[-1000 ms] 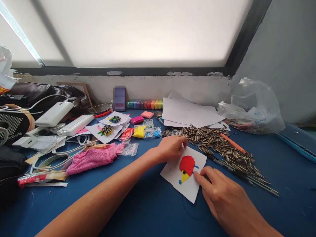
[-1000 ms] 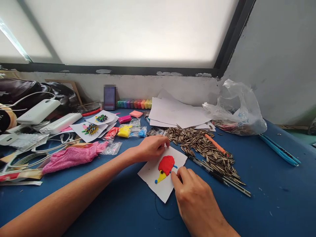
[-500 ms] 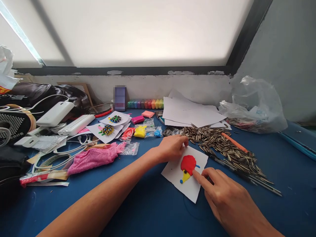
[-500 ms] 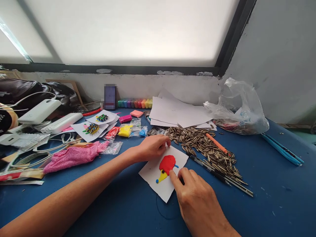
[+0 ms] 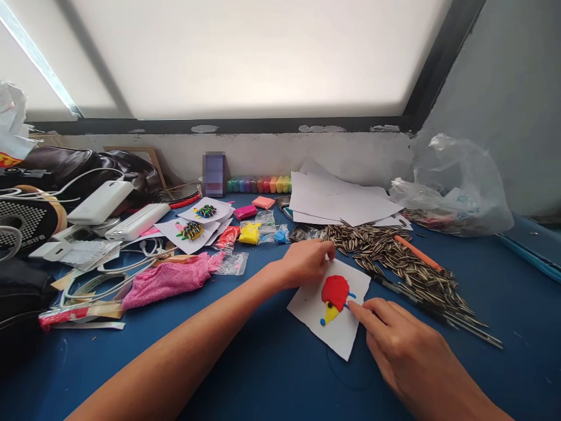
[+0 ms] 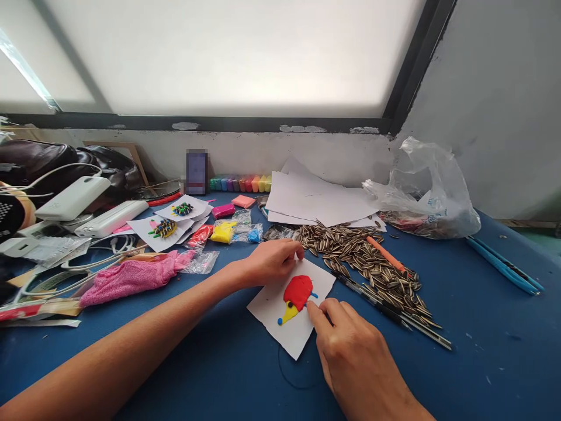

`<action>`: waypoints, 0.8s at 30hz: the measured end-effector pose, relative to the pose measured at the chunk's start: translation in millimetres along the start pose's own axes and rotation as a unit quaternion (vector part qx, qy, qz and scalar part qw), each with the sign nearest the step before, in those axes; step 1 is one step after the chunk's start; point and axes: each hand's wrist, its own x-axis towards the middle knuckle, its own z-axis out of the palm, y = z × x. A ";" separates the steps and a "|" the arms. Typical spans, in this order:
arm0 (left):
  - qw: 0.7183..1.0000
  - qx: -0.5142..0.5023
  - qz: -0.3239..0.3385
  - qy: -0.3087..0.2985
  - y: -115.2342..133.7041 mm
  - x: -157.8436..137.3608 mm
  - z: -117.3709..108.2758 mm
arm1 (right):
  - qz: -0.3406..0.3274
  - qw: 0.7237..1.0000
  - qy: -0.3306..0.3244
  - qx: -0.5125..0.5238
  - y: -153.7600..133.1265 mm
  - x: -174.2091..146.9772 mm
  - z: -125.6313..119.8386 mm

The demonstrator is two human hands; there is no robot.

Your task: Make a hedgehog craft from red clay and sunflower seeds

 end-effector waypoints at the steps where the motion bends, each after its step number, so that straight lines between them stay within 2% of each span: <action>1: 1.000 0.000 0.000 -0.001 -0.2 0.1 0.3 | 0.000 1.000 0.000 0.003 0.5 0.0 0.1; 11: 1.000 0.003 0.001 -0.008 0.0 0.5 -0.7 | -0.005 1.000 -0.005 -0.003 -1.9 1.4 -0.5; 17: 1.000 -0.021 0.002 -0.019 1.9 0.0 -8.3 | 0.060 0.994 0.024 0.088 10.0 2.7 -4.4; 20: 0.998 -0.040 0.002 -0.040 2.3 -1.9 -18.9 | 0.088 0.994 0.032 0.053 20.1 5.0 -3.0; 24: 0.995 -0.015 -0.044 -0.084 2.2 -6.4 -34.3 | 0.111 0.994 0.013 0.011 30.2 4.6 2.6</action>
